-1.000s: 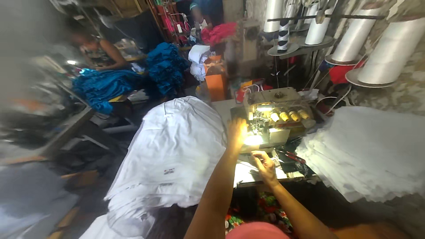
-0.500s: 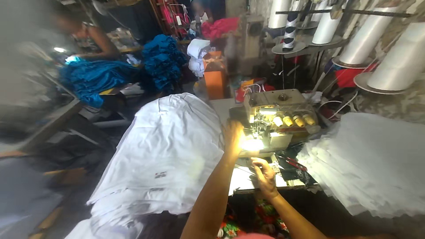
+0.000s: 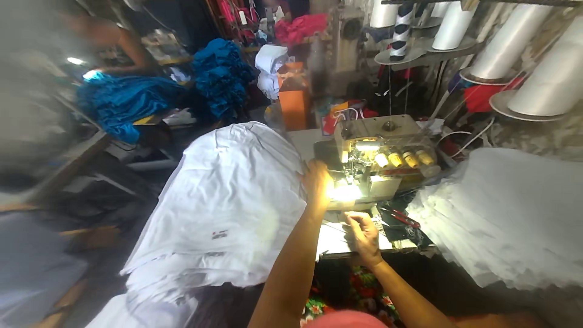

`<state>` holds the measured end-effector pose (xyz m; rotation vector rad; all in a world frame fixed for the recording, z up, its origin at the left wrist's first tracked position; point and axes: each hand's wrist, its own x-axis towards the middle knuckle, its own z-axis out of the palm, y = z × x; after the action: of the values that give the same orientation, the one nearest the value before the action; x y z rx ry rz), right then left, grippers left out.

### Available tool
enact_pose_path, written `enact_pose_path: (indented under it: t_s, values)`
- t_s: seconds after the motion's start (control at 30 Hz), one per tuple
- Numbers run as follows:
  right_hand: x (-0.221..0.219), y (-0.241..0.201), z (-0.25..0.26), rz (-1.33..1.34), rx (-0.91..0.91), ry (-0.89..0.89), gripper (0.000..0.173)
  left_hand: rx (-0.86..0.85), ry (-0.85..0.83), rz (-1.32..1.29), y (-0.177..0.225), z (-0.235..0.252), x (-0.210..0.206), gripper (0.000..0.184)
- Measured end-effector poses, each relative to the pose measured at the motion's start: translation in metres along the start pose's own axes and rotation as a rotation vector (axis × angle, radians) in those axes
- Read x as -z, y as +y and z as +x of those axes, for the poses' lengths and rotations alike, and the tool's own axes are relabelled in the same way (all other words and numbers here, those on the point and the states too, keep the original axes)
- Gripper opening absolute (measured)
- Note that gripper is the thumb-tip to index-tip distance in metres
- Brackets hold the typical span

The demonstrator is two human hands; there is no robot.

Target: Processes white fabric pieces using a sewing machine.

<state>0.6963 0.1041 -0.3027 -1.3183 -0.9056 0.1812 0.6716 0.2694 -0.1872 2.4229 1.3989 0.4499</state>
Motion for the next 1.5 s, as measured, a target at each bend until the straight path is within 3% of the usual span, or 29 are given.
enact_pose_path:
  t_s: [0.07, 0.13, 0.2, 0.3, 0.37, 0.47, 0.6, 0.67, 0.83, 0.97, 1.1, 1.3, 1.43, 1.5]
  values:
    - [0.002, -0.010, -0.002, 0.097, -0.114, 0.000, 0.013, -0.083, 0.089, -0.129, -0.004, 0.000, 0.000, 0.031]
    - [0.007, -0.025, -0.006, 0.164, -0.199, -0.021, 0.011, -0.350, 0.340, -0.209, -0.013, -0.008, -0.008, 0.024]
    - [0.015, -0.047, -0.009, 0.247, -0.315, -0.039, 0.010, -0.664, 0.471, -0.228, -0.025, -0.019, -0.015, 0.019]
    - [0.033, -0.071, -0.016, 0.360, -0.416, -0.092, 0.009, -1.043, 0.366, -0.105, -0.035, -0.034, -0.012, 0.028]
    - [0.050, -0.080, -0.018, 0.352, -0.389, -0.118, 0.011, -1.128, 0.218, -0.009, -0.040, -0.034, -0.004, 0.033]
    - [0.077, -0.080, -0.007, 0.269, -0.289, -0.063, 0.014, -1.156, 0.089, 0.032, -0.042, -0.029, 0.014, 0.026]
    - [0.100, -0.075, 0.015, 0.213, -0.348, 0.046, 0.010, -1.228, 0.094, 0.000, -0.038, -0.041, 0.028, 0.015]
    - [0.106, -0.065, 0.024, 0.045, -0.328, 0.033, 0.011, -1.172, 0.093, -0.096, -0.038, -0.049, 0.028, 0.015]
    - [0.117, -0.037, 0.061, -0.518, -0.110, -0.192, 0.016, -0.864, 0.144, -0.023, -0.023, -0.062, 0.026, 0.010]
    - [0.109, -0.036, 0.074, -0.998, -0.198, -0.412, 0.030, -0.792, 0.129, 0.057, -0.012, -0.069, 0.020, 0.012]
    - [0.107, -0.031, 0.055, -1.113, -0.243, -0.402, 0.030, -0.794, 0.109, 0.058, -0.005, -0.074, 0.018, 0.013]
    - [0.118, -0.025, 0.042, -1.045, -0.243, -0.195, 0.032, -0.811, 0.121, 0.060, -0.008, -0.075, 0.011, 0.012]
    - [0.106, -0.054, 0.041, -0.408, -0.465, 0.021, 0.035, -0.781, 0.122, 0.013, -0.005, -0.077, 0.007, 0.012]
    - [0.084, -0.070, 0.032, -0.021, -0.592, 0.019, 0.028, -0.751, 0.111, -0.024, 0.002, -0.083, 0.008, 0.013]
